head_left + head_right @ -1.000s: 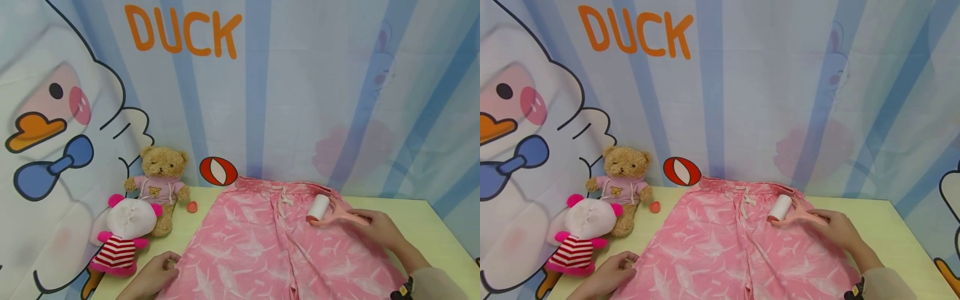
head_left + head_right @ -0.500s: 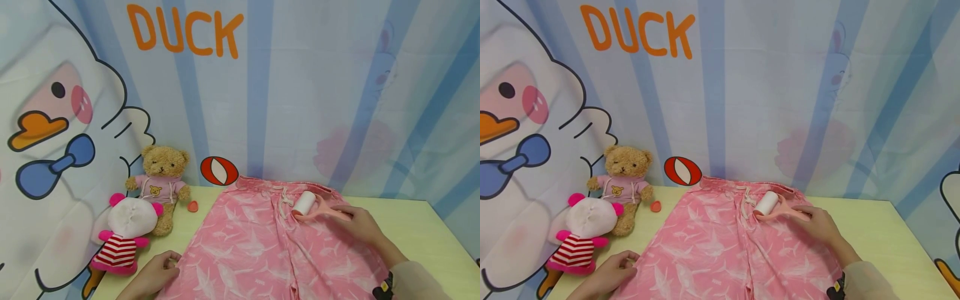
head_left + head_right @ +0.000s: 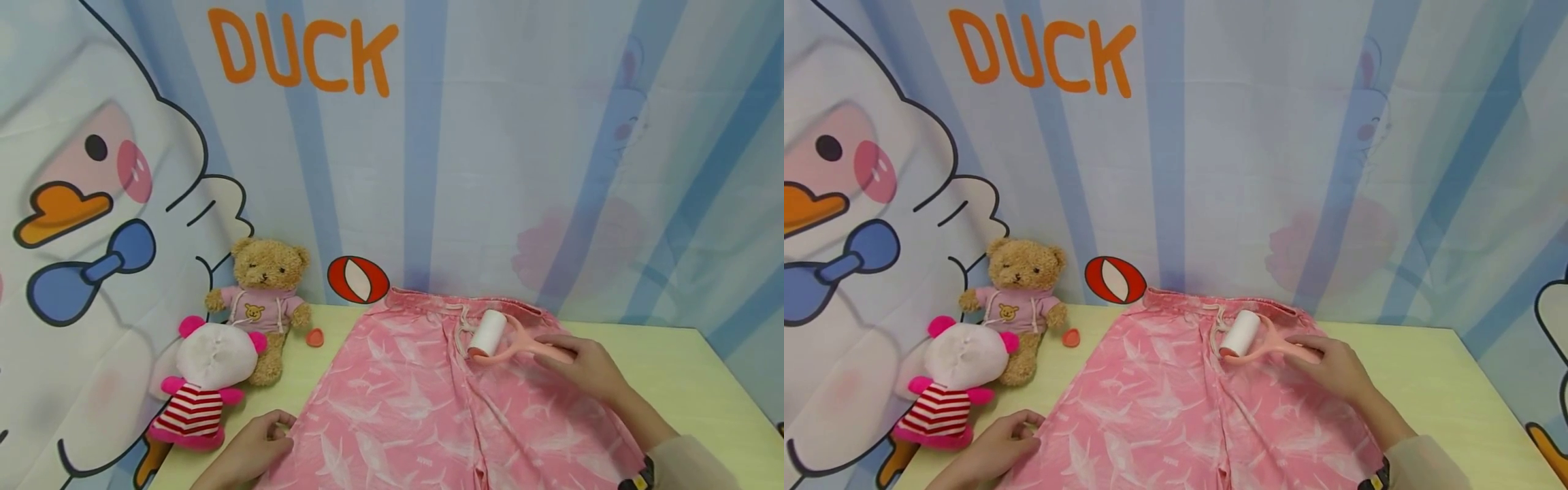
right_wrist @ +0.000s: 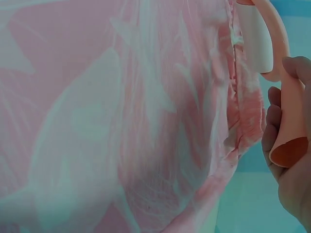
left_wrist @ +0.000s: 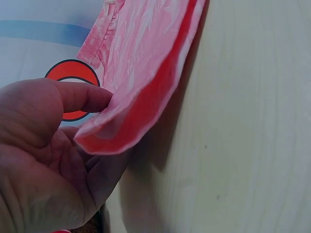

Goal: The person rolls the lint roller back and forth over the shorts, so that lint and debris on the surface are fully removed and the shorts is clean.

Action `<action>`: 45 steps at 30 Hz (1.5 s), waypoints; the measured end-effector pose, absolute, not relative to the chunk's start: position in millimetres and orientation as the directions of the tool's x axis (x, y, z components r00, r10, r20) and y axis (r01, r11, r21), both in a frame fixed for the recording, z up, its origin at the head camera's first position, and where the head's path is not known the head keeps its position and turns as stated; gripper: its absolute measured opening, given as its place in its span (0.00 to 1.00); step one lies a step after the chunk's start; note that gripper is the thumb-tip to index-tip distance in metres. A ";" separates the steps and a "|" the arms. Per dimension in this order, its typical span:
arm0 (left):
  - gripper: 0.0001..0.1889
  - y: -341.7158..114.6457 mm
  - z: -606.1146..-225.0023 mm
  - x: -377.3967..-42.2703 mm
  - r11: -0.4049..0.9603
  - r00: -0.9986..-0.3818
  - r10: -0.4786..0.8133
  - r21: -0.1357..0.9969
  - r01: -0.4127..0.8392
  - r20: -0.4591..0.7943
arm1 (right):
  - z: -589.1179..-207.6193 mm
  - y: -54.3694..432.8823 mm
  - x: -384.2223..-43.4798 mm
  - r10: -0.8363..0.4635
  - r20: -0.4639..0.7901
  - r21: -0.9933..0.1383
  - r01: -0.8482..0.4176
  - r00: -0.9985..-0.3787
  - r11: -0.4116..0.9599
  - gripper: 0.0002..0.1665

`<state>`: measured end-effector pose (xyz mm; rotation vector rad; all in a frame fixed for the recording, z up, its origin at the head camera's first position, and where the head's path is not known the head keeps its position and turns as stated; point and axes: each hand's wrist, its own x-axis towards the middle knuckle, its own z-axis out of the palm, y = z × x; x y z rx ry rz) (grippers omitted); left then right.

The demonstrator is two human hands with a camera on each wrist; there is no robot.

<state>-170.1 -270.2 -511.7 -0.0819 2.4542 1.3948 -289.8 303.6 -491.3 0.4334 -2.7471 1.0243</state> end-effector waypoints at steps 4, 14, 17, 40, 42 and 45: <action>0.16 -269.8 -511.8 -168.6 0.521 -0.951 0.101 0.830 -0.201 -0.293 | -485.4 298.1 -280.4 -0.264 0.224 -0.622 -0.346 -0.938 0.702 0.26; 0.16 -269.2 -510.7 -168.3 0.513 -0.948 0.095 0.831 -0.214 -0.303 | -492.3 289.5 -265.6 -0.370 0.251 -0.564 -0.446 -0.895 0.695 0.20; 0.17 -269.8 -510.4 -168.9 0.517 -0.949 0.099 0.830 -0.208 -0.300 | -495.2 289.2 -265.1 -0.377 0.245 -0.527 -0.449 -0.893 0.721 0.20; 0.17 -270.5 -510.0 -171.1 0.533 -0.943 0.102 0.818 -0.216 -0.315 | -502.3 337.6 -257.7 -0.318 0.194 -0.547 -0.371 -0.928 0.750 0.24; 0.17 -270.7 -510.1 -171.1 0.535 -0.944 0.105 0.818 -0.211 -0.312 | -502.7 346.0 -255.6 -0.312 0.195 -0.546 -0.367 -0.930 0.753 0.23; 0.17 -270.7 -510.3 -170.8 0.541 -0.946 0.105 0.816 -0.205 -0.308 | -502.6 359.0 -251.3 -0.300 0.208 -0.519 -0.365 -0.931 0.773 0.22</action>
